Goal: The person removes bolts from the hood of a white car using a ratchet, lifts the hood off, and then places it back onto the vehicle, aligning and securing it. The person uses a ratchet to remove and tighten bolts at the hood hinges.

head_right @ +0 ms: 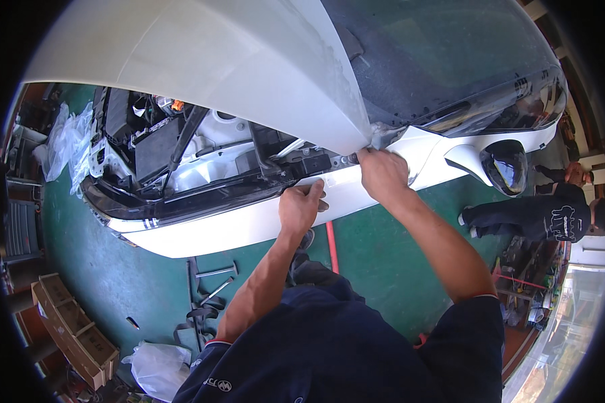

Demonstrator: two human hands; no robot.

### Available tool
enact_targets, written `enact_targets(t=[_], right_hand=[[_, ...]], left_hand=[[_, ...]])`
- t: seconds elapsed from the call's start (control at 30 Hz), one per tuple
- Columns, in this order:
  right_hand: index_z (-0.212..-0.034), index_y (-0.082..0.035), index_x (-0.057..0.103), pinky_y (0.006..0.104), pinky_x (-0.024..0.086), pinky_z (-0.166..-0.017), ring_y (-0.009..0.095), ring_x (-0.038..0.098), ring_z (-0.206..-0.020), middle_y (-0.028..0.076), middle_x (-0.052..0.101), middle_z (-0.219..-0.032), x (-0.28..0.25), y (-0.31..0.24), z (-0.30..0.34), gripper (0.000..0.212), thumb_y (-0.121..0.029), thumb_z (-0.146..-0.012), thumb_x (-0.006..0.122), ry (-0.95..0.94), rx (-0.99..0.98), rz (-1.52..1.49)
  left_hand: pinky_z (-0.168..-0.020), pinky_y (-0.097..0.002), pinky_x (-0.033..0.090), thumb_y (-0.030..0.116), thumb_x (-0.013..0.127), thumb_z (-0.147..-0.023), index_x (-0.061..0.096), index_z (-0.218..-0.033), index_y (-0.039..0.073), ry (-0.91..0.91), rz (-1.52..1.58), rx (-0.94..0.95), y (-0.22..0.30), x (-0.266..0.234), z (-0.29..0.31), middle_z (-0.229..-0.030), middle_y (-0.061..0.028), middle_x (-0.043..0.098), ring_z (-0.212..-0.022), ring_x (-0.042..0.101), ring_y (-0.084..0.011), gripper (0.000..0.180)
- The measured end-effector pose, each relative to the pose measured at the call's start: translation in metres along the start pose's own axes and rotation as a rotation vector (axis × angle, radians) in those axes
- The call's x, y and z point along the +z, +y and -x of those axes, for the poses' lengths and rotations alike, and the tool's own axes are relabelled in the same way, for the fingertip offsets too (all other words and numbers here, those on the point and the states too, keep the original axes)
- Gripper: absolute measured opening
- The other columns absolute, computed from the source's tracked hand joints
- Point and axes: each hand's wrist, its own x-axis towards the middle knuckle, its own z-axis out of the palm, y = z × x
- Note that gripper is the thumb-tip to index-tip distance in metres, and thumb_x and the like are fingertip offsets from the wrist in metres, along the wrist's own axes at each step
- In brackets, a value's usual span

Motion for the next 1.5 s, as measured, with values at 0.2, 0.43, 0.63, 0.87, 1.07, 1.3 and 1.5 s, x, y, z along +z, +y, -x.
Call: enact_targets(t=[0.2, 0.43, 0.63, 0.87, 1.07, 1.3, 1.5], right_hand=[[-0.111, 0.001, 0.066, 0.0519, 0.058, -0.082, 0.034, 0.076, -0.087, 0.02, 0.077, -0.095, 0.004, -0.007, -0.001, 0.027, -0.023, -0.099, 0.068, -0.185, 0.255, -0.356], [-0.112, 0.001, 0.064, 0.0461, 0.059, -0.073, 0.033, 0.075, -0.082, 0.018, 0.075, -0.094, 0.01, -0.003, 0.002, 0.023, -0.018, -0.098, 0.068, -0.057, 0.105, -0.139], [-0.111, 0.002, 0.063, 0.0409, 0.06, -0.065, 0.028, 0.075, -0.071, 0.014, 0.074, -0.09, 0.016, -0.007, 0.001, 0.021, -0.015, -0.099, 0.068, -0.183, 0.318, -0.598], [-0.109, -0.003, 0.068, 0.0507, 0.058, -0.079, 0.034, 0.075, -0.087, 0.014, 0.076, -0.094, 0.005, -0.01, 0.006, 0.018, -0.008, -0.096, 0.058, 0.002, 0.065, -0.03], [-0.118, 0.001, 0.062, 0.0513, 0.059, -0.076, 0.039, 0.073, -0.079, 0.02, 0.074, -0.094, 0.01, -0.013, 0.004, 0.025, -0.015, -0.099, 0.065, -0.179, 0.437, -0.792], [-0.112, 0.0, 0.064, 0.0519, 0.059, -0.076, 0.037, 0.074, -0.081, 0.018, 0.075, -0.091, 0.016, 0.001, 0.008, 0.022, -0.017, -0.098, 0.068, 0.186, -0.009, -0.045], [-0.114, -0.002, 0.066, 0.052, 0.059, -0.075, 0.036, 0.075, -0.081, 0.017, 0.075, -0.09, 0.008, -0.012, 0.005, 0.023, -0.018, -0.097, 0.069, -0.208, 0.427, -0.882]], left_hand=[[-0.069, -0.0304, 0.057, 0.042, 0.067, -0.101, 0.081, -0.09, -0.002, -0.002, 0.005, -0.007, -0.001, 0.0, 0.0, -0.068, -0.0093, 0.077, -0.063, 0.074, -0.015, 0.047], [-0.07, -0.0304, 0.057, 0.043, 0.066, -0.1, 0.081, -0.091, -0.003, -0.005, 0.021, -0.017, 0.001, 0.0, 0.0, -0.069, -0.0098, 0.077, -0.064, 0.074, -0.0155, 0.049], [-0.071, -0.032, 0.057, 0.045, 0.065, -0.1, 0.082, -0.09, 0.0, -0.004, 0.022, -0.026, -0.002, 0.002, -0.001, -0.068, -0.0081, 0.077, -0.065, 0.074, -0.0165, 0.049], [-0.071, -0.0318, 0.057, 0.043, 0.066, -0.101, 0.081, -0.09, -0.001, 0.001, 0.02, -0.008, -0.005, 0.003, -0.002, -0.068, -0.0088, 0.077, -0.065, 0.074, -0.0169, 0.048], [-0.073, -0.0329, 0.057, 0.046, 0.066, -0.1, 0.083, -0.091, 0.004, -0.006, 0.009, -0.037, -0.006, 0.003, -0.004, -0.069, -0.0073, 0.077, -0.068, 0.075, -0.0179, 0.047], [-0.074, -0.0343, 0.057, 0.05, 0.065, -0.1, 0.084, -0.091, 0.007, -0.01, 0.012, -0.054, -0.009, 0.004, -0.005, -0.069, -0.0056, 0.078, -0.068, 0.075, -0.0182, 0.048], [-0.074, -0.0343, 0.057, 0.05, 0.065, -0.1, 0.084, -0.09, 0.007, -0.007, 0.02, -0.052, -0.01, 0.005, -0.005, -0.068, -0.0057, 0.077, -0.068, 0.075, -0.0186, 0.048]])
